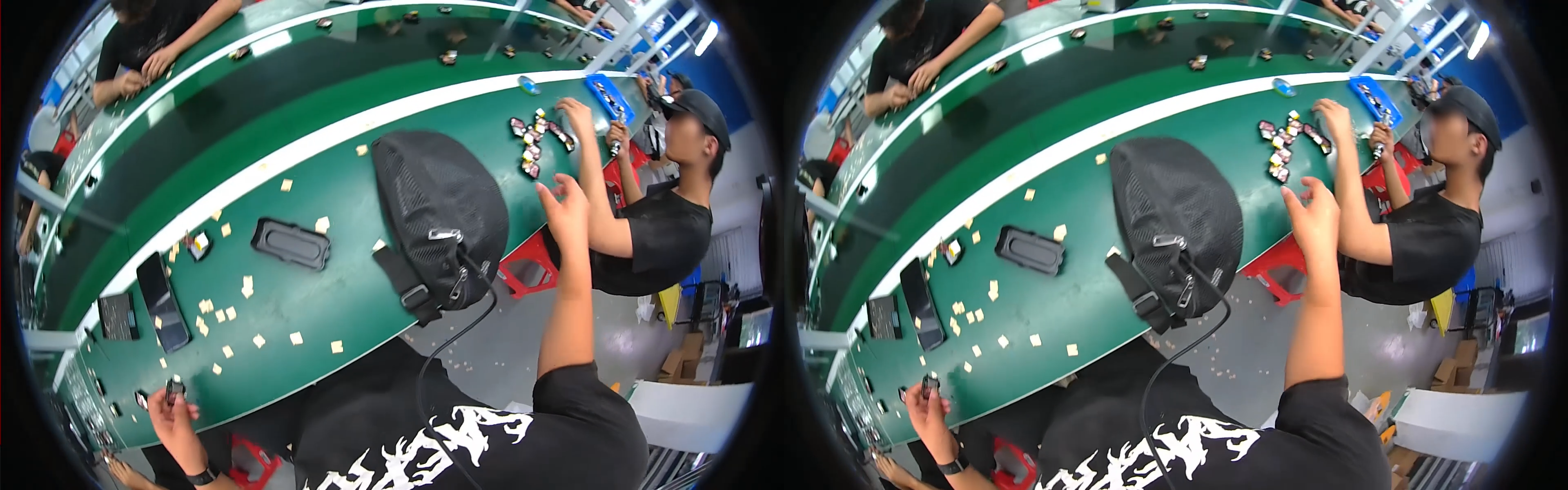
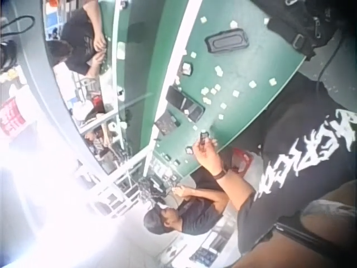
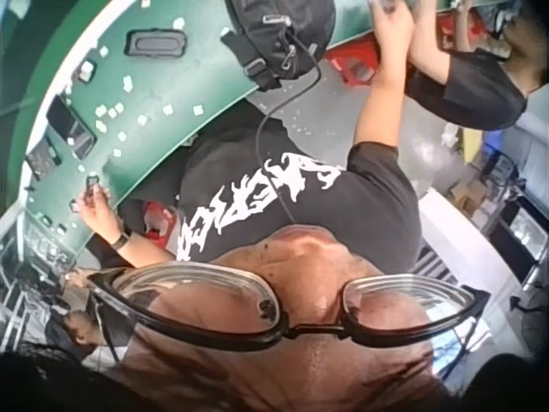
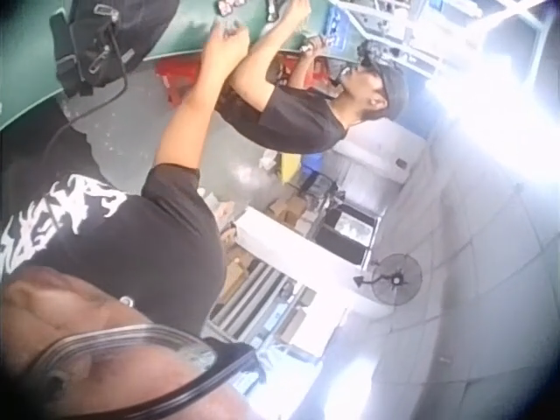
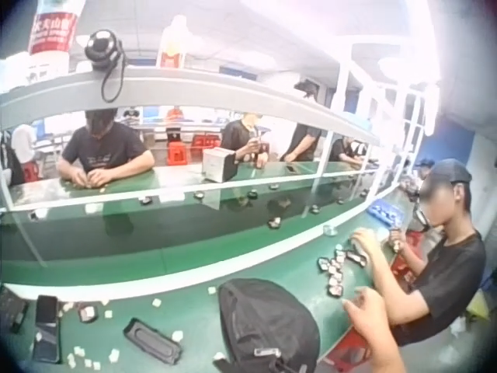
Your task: Assemble small electronic components by applying adhesive stickers and connecting tiny parts.
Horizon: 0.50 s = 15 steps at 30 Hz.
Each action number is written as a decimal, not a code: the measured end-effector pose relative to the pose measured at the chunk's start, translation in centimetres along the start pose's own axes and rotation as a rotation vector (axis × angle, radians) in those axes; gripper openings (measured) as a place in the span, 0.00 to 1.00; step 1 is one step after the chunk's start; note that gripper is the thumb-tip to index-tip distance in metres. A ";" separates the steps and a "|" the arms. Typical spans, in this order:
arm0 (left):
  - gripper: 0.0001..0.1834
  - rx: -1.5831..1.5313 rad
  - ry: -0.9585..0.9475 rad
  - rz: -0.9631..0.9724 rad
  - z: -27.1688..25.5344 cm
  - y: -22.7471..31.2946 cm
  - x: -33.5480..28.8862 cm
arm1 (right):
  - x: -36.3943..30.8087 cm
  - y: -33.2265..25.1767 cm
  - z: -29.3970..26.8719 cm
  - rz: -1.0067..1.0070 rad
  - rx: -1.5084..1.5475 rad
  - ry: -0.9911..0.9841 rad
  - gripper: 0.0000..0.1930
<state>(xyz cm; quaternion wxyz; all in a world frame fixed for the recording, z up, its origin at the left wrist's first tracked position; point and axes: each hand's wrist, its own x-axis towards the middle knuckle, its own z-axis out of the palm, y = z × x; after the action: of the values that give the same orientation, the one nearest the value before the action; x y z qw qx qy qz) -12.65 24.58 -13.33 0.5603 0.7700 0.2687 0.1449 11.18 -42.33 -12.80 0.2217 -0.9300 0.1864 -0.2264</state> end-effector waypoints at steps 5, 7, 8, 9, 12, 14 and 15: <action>0.13 0.094 0.223 -0.159 -6.0 -4.8 4.1 | 3.9 0.6 4.1 0.022 -0.153 0.017 0.40; 0.14 0.110 0.243 -0.157 -8.5 -7.1 5.6 | 4.5 -0.1 4.9 -0.004 -0.131 0.010 0.33; 0.15 0.132 0.249 -0.168 -8.5 -6.9 6.2 | 4.5 -0.3 4.8 0.000 -0.122 0.018 0.33; 0.18 0.224 0.240 -0.171 -8.7 -6.4 6.6 | 4.3 -0.4 4.5 0.028 -0.111 0.007 0.31; 0.19 0.855 0.368 0.125 -8.9 -6.6 7.4 | 2.5 -0.6 3.5 0.008 -0.035 0.072 0.25; 0.20 0.997 0.517 0.329 -5.7 -4.1 6.2 | 0.0 -3.2 1.0 -0.136 0.187 0.147 0.21; 0.19 0.897 0.456 0.360 -2.7 -0.4 5.0 | -1.7 -5.6 -0.9 -0.075 0.321 0.067 0.20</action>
<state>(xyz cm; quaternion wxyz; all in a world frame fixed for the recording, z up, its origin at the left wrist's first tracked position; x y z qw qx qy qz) -10.10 29.61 -13.16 0.0696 0.9168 0.2829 0.2731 10.70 -37.23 -9.83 0.3526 -0.8807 0.1202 -0.2925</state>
